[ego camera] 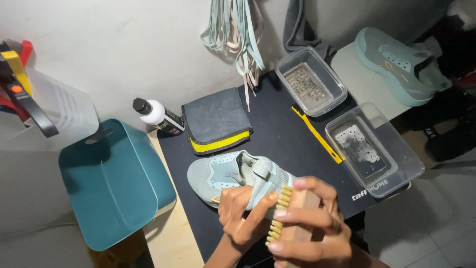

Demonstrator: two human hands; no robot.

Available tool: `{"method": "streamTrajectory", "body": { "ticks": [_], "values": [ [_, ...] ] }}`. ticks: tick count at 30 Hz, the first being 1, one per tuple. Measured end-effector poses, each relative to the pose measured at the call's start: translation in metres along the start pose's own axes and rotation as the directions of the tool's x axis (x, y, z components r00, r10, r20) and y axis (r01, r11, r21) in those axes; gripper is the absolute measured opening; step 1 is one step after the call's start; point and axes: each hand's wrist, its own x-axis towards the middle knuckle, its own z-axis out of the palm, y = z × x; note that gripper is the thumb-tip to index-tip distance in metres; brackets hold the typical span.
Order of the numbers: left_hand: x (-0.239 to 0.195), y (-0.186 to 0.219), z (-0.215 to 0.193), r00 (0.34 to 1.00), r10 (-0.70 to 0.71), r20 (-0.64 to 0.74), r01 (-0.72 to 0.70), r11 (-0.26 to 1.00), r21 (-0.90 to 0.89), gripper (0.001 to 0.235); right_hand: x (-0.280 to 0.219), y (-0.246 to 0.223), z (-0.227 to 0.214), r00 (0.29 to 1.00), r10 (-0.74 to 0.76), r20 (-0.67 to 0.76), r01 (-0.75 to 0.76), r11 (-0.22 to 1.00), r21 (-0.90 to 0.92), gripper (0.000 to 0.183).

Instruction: The person scrubs a light blue sneaker using a small brush, focusing on the sole and the upper mesh sections. They rotate the shoe to access different areas and continue scrubbing the entire surface.

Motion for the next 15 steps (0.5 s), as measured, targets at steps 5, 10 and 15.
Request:
{"method": "streamTrajectory", "body": {
  "ticks": [5, 10, 15],
  "values": [
    [-0.005, -0.005, 0.003, 0.999, 0.017, -0.033, -0.017, 1.0, 0.009, 0.017, -0.015, 0.034, 0.027, 0.967, -0.105, -0.232, 0.064, 0.982, -0.177, 0.017],
    [-0.01, -0.006, 0.002, 0.997, 0.031, -0.077, -0.031, 1.0, 0.006, 0.011, -0.006, 0.046, 0.025, 0.904, 0.242, -0.353, -0.213, 0.97, 0.117, 0.023],
    [-0.005, -0.001, 0.0, 0.997, -0.021, -0.069, 0.023, 0.999, 0.031, 0.013, -0.015, 0.011, 0.009, 0.991, 0.005, -0.137, -0.022, 0.992, -0.123, 0.014]
  ]
}}
